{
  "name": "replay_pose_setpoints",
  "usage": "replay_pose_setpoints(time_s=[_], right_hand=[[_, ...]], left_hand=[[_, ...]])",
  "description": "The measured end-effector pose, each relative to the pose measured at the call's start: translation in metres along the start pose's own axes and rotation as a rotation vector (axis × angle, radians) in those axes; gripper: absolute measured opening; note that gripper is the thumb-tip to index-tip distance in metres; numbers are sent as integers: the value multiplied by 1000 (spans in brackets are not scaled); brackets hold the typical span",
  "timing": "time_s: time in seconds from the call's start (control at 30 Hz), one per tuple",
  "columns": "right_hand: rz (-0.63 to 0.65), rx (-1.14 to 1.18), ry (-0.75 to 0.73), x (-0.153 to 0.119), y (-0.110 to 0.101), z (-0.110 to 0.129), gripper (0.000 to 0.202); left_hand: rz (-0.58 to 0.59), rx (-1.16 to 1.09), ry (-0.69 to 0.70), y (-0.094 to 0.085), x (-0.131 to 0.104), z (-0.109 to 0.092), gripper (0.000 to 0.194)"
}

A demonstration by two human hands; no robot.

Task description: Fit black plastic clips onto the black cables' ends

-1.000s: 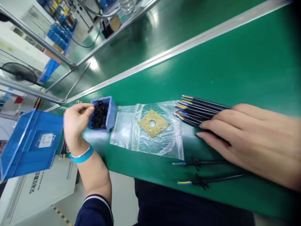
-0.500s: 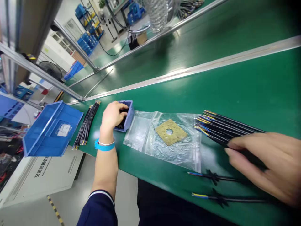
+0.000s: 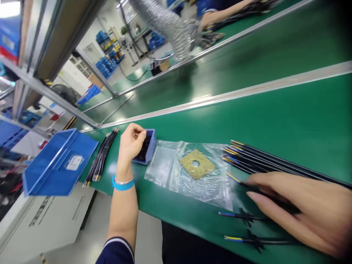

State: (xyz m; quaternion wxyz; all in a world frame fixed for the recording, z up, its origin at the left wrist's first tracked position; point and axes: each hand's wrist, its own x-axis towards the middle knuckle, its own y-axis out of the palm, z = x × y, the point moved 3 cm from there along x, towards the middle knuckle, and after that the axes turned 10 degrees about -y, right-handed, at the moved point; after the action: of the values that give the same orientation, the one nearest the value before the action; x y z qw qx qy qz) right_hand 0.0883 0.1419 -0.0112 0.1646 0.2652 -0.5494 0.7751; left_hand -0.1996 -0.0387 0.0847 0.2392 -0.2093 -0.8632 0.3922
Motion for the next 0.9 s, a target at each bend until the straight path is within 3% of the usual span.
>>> replay_pose_setpoints(time_s=[0.07, 0.13, 0.23, 0.33, 0.57, 0.73, 0.9], right_hand=[[77, 46, -55, 8, -7, 5, 15], [125, 76, -56, 14, -13, 7, 16], [132, 93, -46, 19, -18, 8, 18], [146, 95, -33, 19, -18, 8, 17], [145, 88, -31, 19, -18, 5, 19], [127, 73, -42, 21, -20, 6, 20], [118, 72, -46, 21, -20, 7, 20]], left_hand=[[145, -406, -113, 13, -7, -12, 14], [395, -671, -243, 35, -20, -27, 19], [742, -777, -397, 66, -43, -47, 30], [862, -761, -416, 84, -58, -57, 32], [715, -571, -286, 89, -64, -60, 17], [600, -376, 12, 86, -61, -63, 12], [326, -12, 484, 88, -71, -69, 21]])
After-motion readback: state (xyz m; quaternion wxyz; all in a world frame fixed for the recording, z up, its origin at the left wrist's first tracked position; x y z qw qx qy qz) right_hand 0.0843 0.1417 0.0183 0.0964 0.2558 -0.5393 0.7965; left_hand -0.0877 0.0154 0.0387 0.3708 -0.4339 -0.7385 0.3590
